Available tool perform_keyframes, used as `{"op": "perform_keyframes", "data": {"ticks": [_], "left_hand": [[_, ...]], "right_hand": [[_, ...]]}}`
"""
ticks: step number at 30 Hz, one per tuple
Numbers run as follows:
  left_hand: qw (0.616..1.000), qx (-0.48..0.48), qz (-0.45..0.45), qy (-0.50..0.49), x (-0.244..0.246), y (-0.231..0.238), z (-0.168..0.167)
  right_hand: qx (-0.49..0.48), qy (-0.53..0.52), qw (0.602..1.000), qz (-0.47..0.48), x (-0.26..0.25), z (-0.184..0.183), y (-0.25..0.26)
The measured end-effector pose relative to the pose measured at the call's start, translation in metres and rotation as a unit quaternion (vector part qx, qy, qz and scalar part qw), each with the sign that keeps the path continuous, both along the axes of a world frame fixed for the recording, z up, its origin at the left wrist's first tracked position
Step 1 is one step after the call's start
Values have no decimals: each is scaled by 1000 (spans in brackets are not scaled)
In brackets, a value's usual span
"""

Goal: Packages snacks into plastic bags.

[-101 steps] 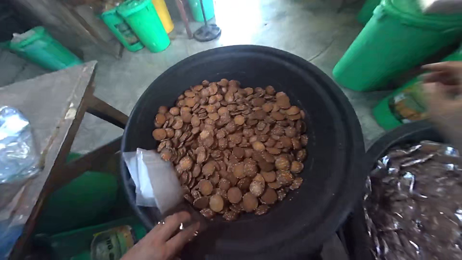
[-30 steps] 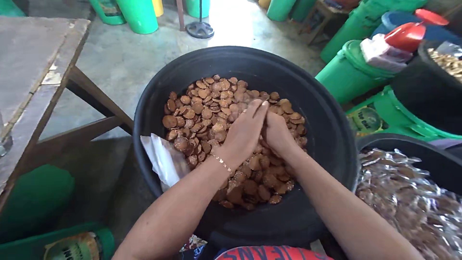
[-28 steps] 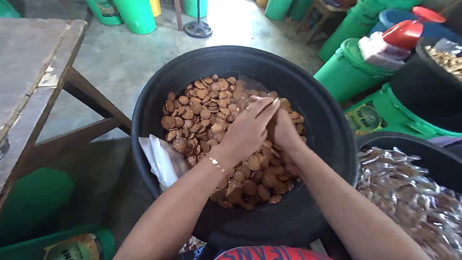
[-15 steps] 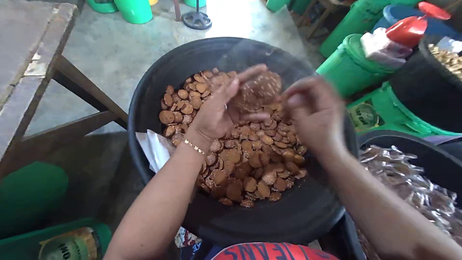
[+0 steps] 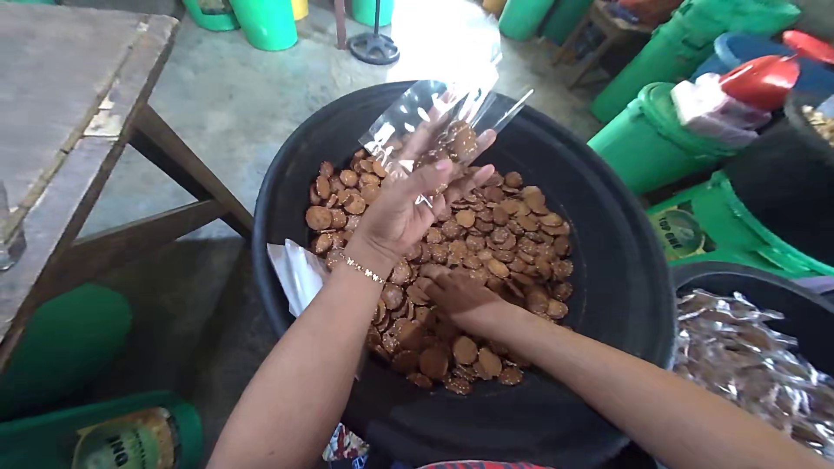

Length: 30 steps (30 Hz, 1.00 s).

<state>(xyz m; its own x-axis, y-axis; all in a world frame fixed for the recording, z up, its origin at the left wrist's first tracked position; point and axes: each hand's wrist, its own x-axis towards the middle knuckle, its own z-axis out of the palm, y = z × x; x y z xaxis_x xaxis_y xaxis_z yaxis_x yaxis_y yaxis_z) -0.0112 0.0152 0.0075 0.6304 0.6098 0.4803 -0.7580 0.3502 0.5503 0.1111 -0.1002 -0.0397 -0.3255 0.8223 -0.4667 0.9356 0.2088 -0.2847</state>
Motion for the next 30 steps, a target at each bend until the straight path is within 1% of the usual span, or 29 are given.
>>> {"op": "perform_keyframes", "data": {"ticks": [3, 5, 6, 8, 9, 11, 12, 14, 16, 17, 18, 20, 22, 23, 24, 26, 27, 28, 30], "left_hand": [[1000, 26, 14, 2, -2, 2, 2], [999, 44, 22, 18, -7, 4, 4], [998, 45, 34, 39, -9, 3, 5], [997, 19, 49, 49, -13, 3, 6], [997, 5, 54, 52, -14, 4, 7], [996, -8, 71, 61, -13, 4, 7], [995, -11, 78, 64, -11, 5, 7], [994, -19, 83, 64, -7, 7, 6], [994, -28, 76, 70, -5, 9, 4], [994, -31, 72, 77, -5, 9, 3], [993, -31, 67, 88, -6, 9, 2], [991, -24, 72, 113, -7, 9, 2], [985, -22, 99, 136, -3, 6, 4], [984, -13, 107, 142, 0, 5, 5], [984, 4, 105, 144, 3, 5, 6], [988, 29, 82, 130, 3, 5, 4], [988, 31, 79, 132, 4, 5, 4], [986, 30, 77, 143, 3, 4, 3], [985, 26, 67, 157, 2, 2, 2]], "right_hand": [[-14, -23, 1000, -1, -11, 5, 13], [-7, -9, 1000, -3, -17, 9, 15], [14, 13, 1000, -1, -18, 8, 11], [125, 72, 989, 34, -17, -6, -3], [150, 78, 984, 52, -17, -12, -7], [121, 63, 988, 69, -16, -13, -8], [112, 59, 990, 57, -15, -9, -5], [80, 69, 994, -35, -15, 13, 13], [13, 81, 983, -167, -16, 35, 43], [9, 83, 975, -206, -15, 34, 57], [11, 83, 973, -217, -14, 29, 68], [17, 68, 978, -195, -15, 20, 80], [4, 27, 986, -164, -22, 28, 80], [1, 3, 991, -134, -27, 34, 77], [7, -15, 995, -98, -30, 31, 76], [28, -12, 999, -36, -31, 22, 68], [54, -3, 998, -17, -27, 12, 66], [71, 10, 997, -15, -20, 8, 63], [52, 38, 996, -65, -4, 15, 55]]}}
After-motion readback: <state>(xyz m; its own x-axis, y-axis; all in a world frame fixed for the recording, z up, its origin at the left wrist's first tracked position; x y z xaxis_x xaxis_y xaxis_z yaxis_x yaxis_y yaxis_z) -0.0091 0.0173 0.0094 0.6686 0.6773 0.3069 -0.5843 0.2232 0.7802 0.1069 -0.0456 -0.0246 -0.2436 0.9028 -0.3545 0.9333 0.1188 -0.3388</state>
